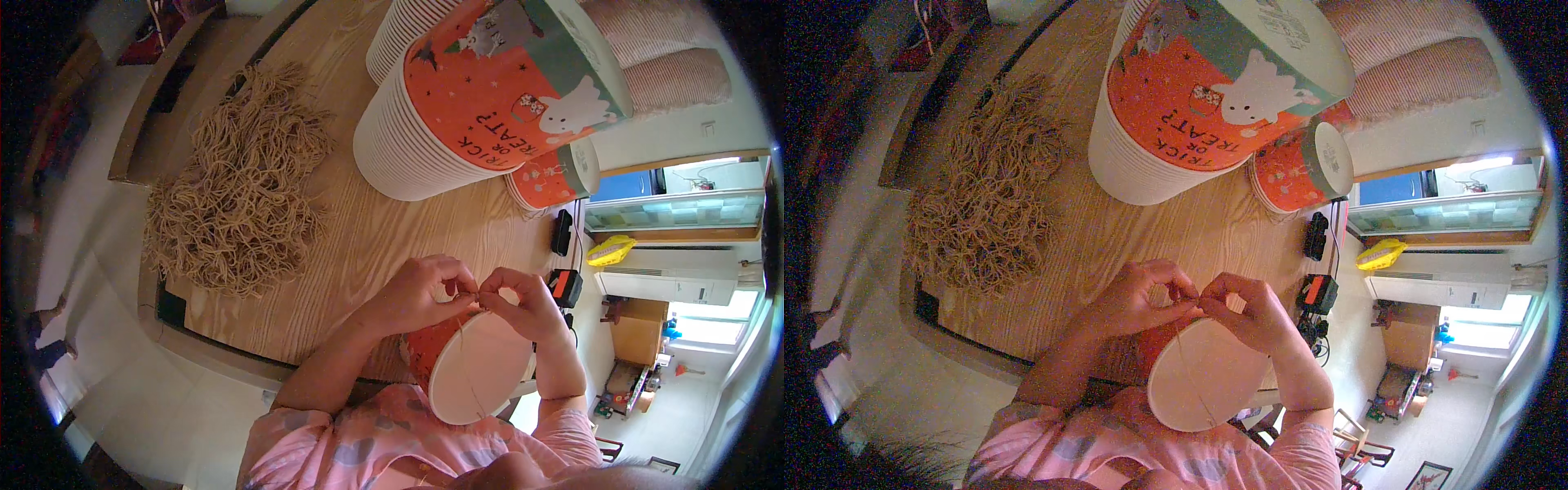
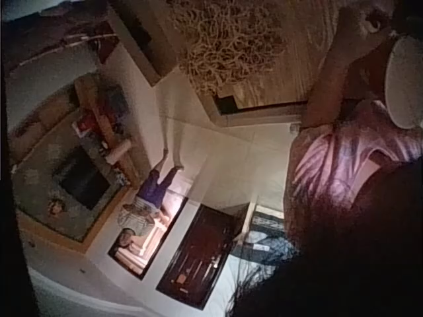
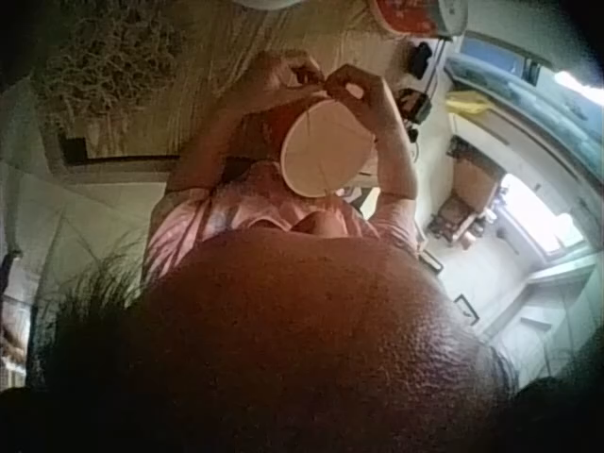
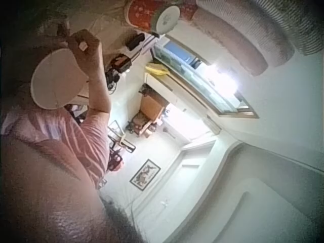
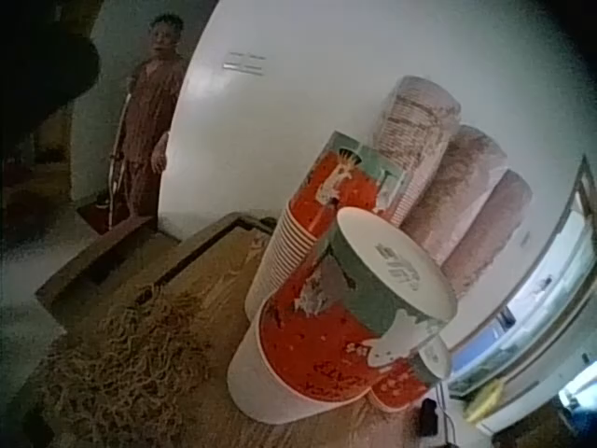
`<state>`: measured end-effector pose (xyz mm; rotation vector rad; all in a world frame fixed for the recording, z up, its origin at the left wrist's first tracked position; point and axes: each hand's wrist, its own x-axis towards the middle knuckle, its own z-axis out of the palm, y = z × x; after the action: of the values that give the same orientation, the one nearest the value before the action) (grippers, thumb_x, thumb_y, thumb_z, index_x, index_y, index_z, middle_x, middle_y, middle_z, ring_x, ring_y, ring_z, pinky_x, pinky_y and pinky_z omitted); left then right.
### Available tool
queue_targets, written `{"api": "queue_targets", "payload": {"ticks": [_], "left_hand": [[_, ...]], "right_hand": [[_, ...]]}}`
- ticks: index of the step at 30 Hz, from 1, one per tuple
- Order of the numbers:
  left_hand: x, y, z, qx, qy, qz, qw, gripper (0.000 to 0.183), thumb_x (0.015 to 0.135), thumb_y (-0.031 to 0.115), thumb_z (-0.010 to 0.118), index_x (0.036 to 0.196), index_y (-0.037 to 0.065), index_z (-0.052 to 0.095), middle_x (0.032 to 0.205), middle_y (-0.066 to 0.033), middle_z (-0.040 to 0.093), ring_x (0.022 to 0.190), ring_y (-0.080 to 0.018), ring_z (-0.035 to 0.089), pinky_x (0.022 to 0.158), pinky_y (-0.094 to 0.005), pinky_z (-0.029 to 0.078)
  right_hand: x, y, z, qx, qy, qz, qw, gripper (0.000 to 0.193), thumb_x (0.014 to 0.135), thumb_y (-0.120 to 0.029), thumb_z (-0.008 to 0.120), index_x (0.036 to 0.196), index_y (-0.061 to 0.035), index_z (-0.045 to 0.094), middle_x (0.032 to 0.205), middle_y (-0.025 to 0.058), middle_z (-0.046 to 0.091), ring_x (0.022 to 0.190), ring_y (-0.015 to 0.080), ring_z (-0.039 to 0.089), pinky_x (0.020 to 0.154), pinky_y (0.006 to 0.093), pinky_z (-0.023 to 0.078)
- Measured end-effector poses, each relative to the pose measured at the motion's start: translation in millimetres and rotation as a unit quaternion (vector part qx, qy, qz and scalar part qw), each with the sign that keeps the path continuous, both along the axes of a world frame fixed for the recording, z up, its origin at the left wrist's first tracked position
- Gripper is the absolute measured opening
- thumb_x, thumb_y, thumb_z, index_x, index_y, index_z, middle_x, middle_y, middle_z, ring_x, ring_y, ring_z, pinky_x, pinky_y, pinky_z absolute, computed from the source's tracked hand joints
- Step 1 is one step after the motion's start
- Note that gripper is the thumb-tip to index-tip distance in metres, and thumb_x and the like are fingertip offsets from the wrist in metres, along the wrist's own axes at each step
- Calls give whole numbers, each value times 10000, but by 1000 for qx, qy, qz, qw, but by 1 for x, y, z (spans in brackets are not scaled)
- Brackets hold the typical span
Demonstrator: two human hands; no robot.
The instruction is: Attaching string or plastic handles to festive paper buckets by threading them through pre-drilled holes.
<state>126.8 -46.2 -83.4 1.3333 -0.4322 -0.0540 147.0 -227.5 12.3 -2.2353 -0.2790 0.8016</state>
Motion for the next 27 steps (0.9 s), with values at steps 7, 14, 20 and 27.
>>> {"api": "queue_targets", "payload": {"ticks": [7,14,20,27], "left_hand": [[1,3,-3,20,53,-31,998,131,717,94,717,807,48,633,743,-55,650,727,-140,622,688,-287,487],[1,7,-2,-5,66,-32,997,119,728,111,710,809,43,655,744,-51,657,721,-134,623,685,-284,483],[0,10,-3,-4,86,-36,996,161,761,152,675,846,16,659,761,-60,665,713,-102,614,643,-268,481],[3,12,-10,14,30,3,999,152,789,142,650,864,10,642,778,-90,654,726,-130,617,663,-275,481]], "right_hand": [[2,2,4,8,-18,21,1000,103,794,-90,644,855,-10,619,771,34,624,740,104,572,700,259,462],[-2,8,6,17,-24,16,999,110,776,-75,665,849,-20,604,726,5,580,702,94,552,673,248,456],[-2,11,5,8,-31,12,999,90,778,-74,656,833,-28,601,720,7,581,683,83,540,644,249,451],[-6,9,3,-19,-54,10,998,82,781,-74,640,815,-13,596,692,17,572,666,93,534,624,257,449]]}}
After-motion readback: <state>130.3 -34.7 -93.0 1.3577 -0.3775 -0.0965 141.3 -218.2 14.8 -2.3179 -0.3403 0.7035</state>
